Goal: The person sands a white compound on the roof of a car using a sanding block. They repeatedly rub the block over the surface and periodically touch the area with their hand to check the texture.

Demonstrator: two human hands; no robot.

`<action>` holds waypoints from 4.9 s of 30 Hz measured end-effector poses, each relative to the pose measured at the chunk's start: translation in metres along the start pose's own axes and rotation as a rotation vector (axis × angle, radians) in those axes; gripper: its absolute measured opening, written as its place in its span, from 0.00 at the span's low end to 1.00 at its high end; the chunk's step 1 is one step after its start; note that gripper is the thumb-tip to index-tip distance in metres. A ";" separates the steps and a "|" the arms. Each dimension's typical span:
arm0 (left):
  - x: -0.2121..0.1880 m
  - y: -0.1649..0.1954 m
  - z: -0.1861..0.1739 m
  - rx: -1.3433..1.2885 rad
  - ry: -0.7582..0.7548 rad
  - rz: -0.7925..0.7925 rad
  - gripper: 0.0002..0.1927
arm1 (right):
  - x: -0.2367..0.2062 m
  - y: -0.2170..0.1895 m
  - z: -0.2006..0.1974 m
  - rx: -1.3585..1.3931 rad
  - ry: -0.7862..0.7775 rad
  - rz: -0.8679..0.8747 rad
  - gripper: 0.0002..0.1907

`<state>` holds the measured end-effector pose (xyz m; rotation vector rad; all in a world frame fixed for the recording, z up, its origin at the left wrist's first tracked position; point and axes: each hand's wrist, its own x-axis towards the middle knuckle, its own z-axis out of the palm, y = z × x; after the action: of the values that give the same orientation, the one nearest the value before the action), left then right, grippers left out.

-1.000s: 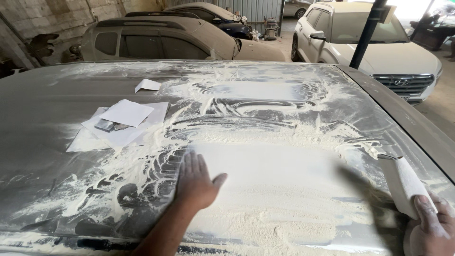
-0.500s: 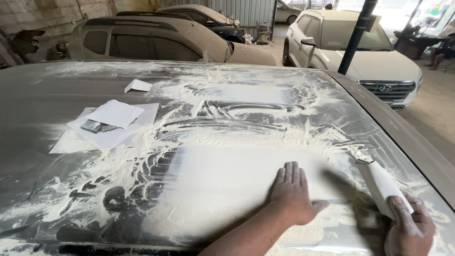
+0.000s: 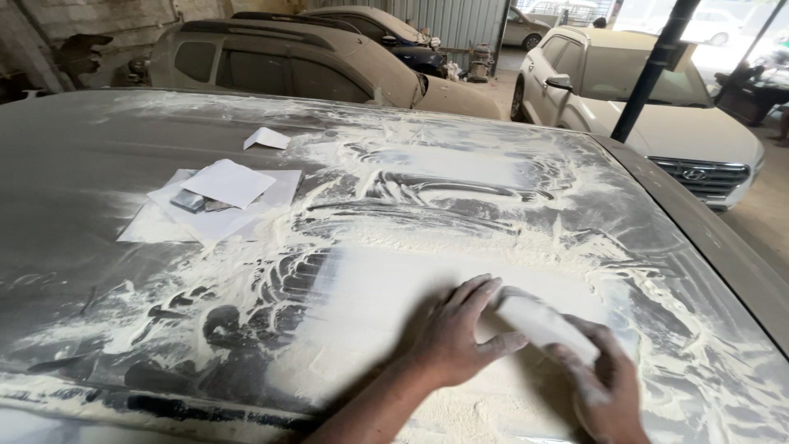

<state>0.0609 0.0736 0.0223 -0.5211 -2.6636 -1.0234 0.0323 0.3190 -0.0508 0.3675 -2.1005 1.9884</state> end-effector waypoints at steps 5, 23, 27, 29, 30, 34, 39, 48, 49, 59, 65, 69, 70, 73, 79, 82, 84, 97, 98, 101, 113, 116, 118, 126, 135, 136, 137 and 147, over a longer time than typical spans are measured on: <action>-0.027 -0.033 -0.086 0.070 -0.168 -0.312 0.53 | 0.021 -0.038 0.108 -0.306 -0.352 -0.221 0.19; -0.065 -0.082 -0.105 0.108 -0.025 -0.247 0.53 | 0.028 -0.053 0.147 -0.606 -0.593 -0.467 0.31; -0.073 -0.079 -0.104 0.134 -0.016 -0.195 0.54 | 0.021 -0.052 0.144 -0.685 -0.574 -0.445 0.35; -0.074 -0.079 -0.103 0.141 -0.012 -0.192 0.52 | 0.019 -0.051 0.145 -0.741 -0.582 -0.467 0.40; -0.074 -0.079 -0.102 0.124 -0.009 -0.197 0.51 | 0.020 -0.050 0.146 -0.769 -0.594 -0.500 0.44; -0.072 -0.079 -0.101 0.080 -0.012 -0.228 0.48 | 0.024 -0.047 0.149 -0.790 -0.632 -0.514 0.44; -0.072 -0.074 -0.103 0.026 -0.029 -0.280 0.49 | 0.027 -0.051 0.150 -0.731 -0.626 -0.412 0.36; -0.071 -0.069 -0.106 0.078 -0.074 -0.311 0.54 | 0.026 -0.055 0.148 -0.638 -0.579 -0.356 0.36; -0.071 -0.071 -0.106 0.076 -0.075 -0.320 0.54 | 0.026 -0.054 0.147 -0.611 -0.571 -0.369 0.34; -0.072 -0.078 -0.104 0.101 -0.075 -0.292 0.58 | 0.025 -0.056 0.143 -0.539 -0.537 -0.348 0.34; -0.072 -0.076 -0.106 0.021 -0.054 -0.306 0.59 | 0.024 -0.058 0.143 -0.566 -0.544 -0.388 0.35; -0.073 -0.074 -0.110 0.004 -0.067 -0.328 0.55 | 0.024 -0.056 0.143 -0.574 -0.543 -0.397 0.35; -0.073 -0.073 -0.112 -0.019 -0.051 -0.324 0.54 | 0.024 -0.055 0.143 -0.569 -0.544 -0.403 0.35; -0.073 -0.072 -0.114 -0.038 -0.050 -0.336 0.50 | 0.022 -0.053 0.144 -0.591 -0.573 -0.493 0.37; -0.073 -0.074 -0.113 -0.032 -0.064 -0.356 0.48 | 0.024 -0.054 0.147 -0.500 -0.625 -0.346 0.43; -0.072 -0.075 -0.114 -0.034 -0.044 -0.315 0.49 | 0.027 -0.061 0.147 -0.440 -0.670 -0.284 0.40; -0.070 -0.075 -0.116 -0.029 -0.070 -0.280 0.49 | 0.028 -0.069 0.146 -0.447 -0.711 -0.358 0.39; -0.064 -0.067 -0.131 0.045 -0.322 -0.295 0.45 | 0.017 -0.122 0.148 -0.985 -0.813 0.055 0.45; -0.065 -0.066 -0.131 0.053 -0.326 -0.265 0.45 | 0.015 -0.123 0.149 -0.931 -0.796 -0.022 0.45; -0.066 -0.061 -0.132 0.087 -0.331 -0.275 0.43 | 0.011 -0.123 0.151 -0.857 -0.758 -0.147 0.43; -0.010 -0.108 -0.134 0.127 -0.152 -0.264 0.39 | 0.071 -0.087 0.195 -0.963 -0.557 0.011 0.31; 0.009 -0.124 -0.135 0.144 -0.105 -0.339 0.39 | 0.094 -0.084 0.208 -0.934 -0.523 0.028 0.27; 0.021 -0.127 -0.140 0.167 -0.033 -0.280 0.39 | 0.108 -0.088 0.216 -0.954 -0.477 -0.046 0.26; -0.036 -0.099 -0.125 0.092 -0.152 -0.280 0.37 | 0.051 -0.084 0.186 -0.953 -0.602 -0.361 0.36; 0.027 -0.148 -0.132 0.164 0.051 -0.269 0.37 | 0.123 -0.078 0.230 -1.113 -0.530 -0.193 0.37; 0.030 -0.144 -0.137 0.229 0.097 -0.161 0.38 | 0.125 -0.080 0.231 -1.091 -0.525 -0.198 0.37; 0.026 -0.136 -0.138 0.298 0.146 -0.056 0.38 | 0.121 -0.083 0.227 -1.066 -0.523 -0.207 0.37; -0.012 -0.146 -0.118 0.236 -0.003 -0.113 0.36 | 0.078 -0.052 0.206 -1.007 -0.495 -0.468 0.38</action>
<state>0.0229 -0.1105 0.0173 -0.3265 -2.7933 -0.7209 -0.0220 0.1081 0.0125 1.0557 -2.6286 0.4750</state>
